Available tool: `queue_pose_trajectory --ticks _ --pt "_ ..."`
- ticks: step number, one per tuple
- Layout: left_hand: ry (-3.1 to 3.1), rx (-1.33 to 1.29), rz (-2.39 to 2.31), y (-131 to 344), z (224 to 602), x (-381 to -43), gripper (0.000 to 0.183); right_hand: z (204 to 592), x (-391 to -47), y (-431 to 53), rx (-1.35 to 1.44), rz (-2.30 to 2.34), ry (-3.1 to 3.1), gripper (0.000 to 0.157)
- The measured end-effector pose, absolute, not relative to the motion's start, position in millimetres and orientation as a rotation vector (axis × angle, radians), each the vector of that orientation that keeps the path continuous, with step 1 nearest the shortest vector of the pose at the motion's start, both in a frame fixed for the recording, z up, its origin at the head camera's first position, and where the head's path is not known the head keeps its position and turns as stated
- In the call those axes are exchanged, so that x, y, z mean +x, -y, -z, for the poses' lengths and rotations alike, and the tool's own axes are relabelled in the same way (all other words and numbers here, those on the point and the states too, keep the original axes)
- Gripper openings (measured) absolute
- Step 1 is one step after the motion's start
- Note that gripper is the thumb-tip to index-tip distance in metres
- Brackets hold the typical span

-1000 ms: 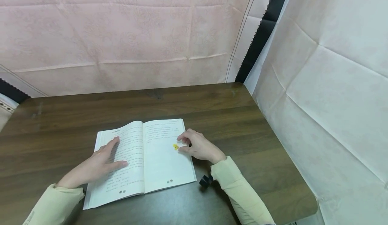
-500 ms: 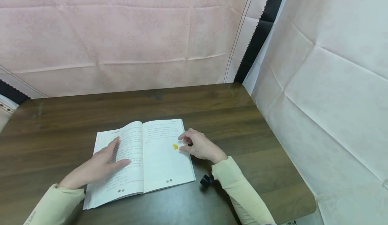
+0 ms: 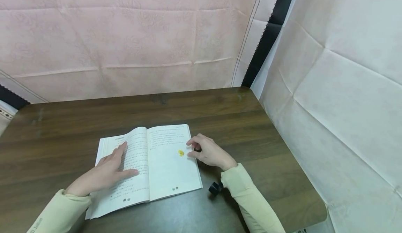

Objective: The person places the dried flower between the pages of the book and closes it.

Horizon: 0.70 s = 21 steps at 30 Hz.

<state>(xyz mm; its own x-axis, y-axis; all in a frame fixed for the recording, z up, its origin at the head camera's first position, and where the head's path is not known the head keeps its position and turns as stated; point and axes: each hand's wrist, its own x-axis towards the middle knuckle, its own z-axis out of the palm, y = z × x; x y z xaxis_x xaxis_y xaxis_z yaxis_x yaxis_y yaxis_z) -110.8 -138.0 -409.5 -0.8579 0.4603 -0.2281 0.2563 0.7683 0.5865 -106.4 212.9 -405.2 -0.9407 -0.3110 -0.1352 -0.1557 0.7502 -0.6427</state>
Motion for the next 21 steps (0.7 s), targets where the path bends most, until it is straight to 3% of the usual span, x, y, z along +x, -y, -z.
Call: queue_pose_trajectory --ticks 12,14,18,21 --pt "-2.658 0.579 -0.894 137 405 -107 0.111 403 -104 -217 -0.338 0.996 -2.722 0.037" --pt "-2.616 0.588 -0.971 139 402 -105 0.104 404 -103 -217 -0.336 0.995 -2.723 0.037" --pt "-2.476 0.71 -1.176 145 400 -105 0.069 406 -102 -218 -0.321 0.996 -2.725 0.037" --pt "-2.47 0.82 -1.224 147 402 -109 0.074 406 -102 -219 -0.309 1.012 -2.724 0.037"
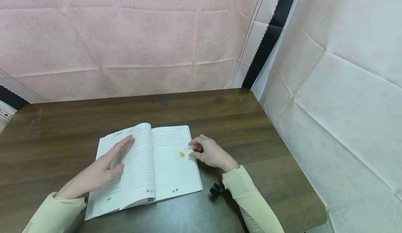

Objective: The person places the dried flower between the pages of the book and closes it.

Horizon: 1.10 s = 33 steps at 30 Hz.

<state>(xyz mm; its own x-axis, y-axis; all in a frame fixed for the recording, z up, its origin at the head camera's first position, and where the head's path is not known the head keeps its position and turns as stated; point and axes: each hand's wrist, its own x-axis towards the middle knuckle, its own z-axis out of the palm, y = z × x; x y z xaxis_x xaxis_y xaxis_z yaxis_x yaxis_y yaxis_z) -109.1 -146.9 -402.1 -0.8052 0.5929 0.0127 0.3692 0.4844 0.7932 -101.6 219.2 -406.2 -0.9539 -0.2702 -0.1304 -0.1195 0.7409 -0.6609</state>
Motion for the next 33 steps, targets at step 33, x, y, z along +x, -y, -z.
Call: queue_pose_trajectory --ticks 33 --pt "-2.55 0.549 -1.024 158 413 -115 0.105 393 -83 -282 -0.232 1.005 -2.795 0.041"
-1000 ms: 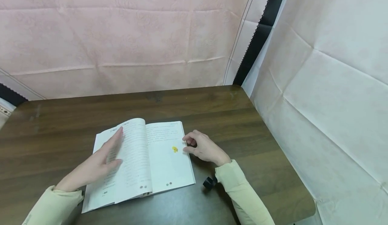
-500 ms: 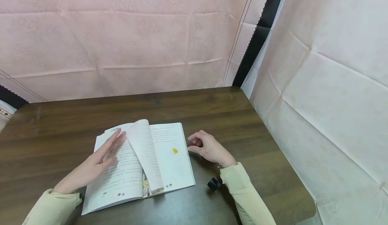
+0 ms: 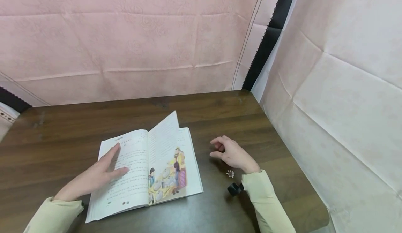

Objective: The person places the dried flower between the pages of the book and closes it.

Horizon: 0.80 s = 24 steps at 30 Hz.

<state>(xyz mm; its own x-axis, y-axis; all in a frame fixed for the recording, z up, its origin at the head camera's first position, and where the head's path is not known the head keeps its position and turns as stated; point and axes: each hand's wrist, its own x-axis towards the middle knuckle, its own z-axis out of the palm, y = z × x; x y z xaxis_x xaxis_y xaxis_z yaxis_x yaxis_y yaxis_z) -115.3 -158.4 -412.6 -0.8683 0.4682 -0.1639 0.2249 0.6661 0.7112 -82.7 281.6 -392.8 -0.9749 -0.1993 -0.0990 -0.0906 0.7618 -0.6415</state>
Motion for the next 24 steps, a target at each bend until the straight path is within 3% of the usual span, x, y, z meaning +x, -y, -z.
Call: queue_pose_trajectory --ticks 11,24 --pt "-2.582 0.564 -0.938 159 411 -111 0.097 398 -54 -311 -0.262 0.797 -2.735 0.034" --pt "-2.568 0.519 -0.894 157 410 -108 0.094 394 -45 -318 -0.12 0.688 -2.744 0.026"
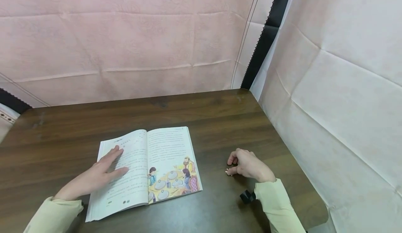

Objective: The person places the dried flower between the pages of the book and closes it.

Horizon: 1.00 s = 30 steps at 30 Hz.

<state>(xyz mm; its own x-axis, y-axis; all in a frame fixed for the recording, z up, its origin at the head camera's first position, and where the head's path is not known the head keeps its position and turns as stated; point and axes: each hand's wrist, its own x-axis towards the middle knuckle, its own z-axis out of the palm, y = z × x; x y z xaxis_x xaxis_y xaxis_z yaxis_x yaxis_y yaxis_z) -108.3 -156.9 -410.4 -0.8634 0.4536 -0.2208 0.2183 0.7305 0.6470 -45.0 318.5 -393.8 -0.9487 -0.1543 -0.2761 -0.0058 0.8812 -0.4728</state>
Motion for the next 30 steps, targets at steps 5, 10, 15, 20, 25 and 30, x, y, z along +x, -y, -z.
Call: queue_pose_trajectory --ticks 5,10,15,20,25,30 --pt "-2.562 0.501 -0.89 157.4 411.9 -107.0 0.094 395.6 -43.7 -319.1 -0.102 0.656 -2.751 0.022" --pt "-2.57 0.503 -0.889 158.0 412.9 -106.9 0.093 397.0 -43.5 -320.0 -0.119 0.657 -2.758 0.021" --pt "-2.567 0.509 -0.899 158.2 412.3 -107.1 0.093 396.3 -44.5 -320.9 -0.139 0.662 -2.746 0.019" --pt "-2.566 0.516 -0.904 158.1 411.4 -107.7 0.093 396.7 -45.0 -321.2 -0.146 0.689 -2.718 0.017" --pt "-2.564 0.515 -0.905 158.3 411.9 -108.3 0.094 397.4 -45.6 -319.0 -0.21 0.709 -2.713 0.016" --pt "-2.565 0.518 -0.909 158.2 412.2 -109.0 0.094 398.4 -48.4 -315.8 -0.248 0.719 -2.71 0.013"
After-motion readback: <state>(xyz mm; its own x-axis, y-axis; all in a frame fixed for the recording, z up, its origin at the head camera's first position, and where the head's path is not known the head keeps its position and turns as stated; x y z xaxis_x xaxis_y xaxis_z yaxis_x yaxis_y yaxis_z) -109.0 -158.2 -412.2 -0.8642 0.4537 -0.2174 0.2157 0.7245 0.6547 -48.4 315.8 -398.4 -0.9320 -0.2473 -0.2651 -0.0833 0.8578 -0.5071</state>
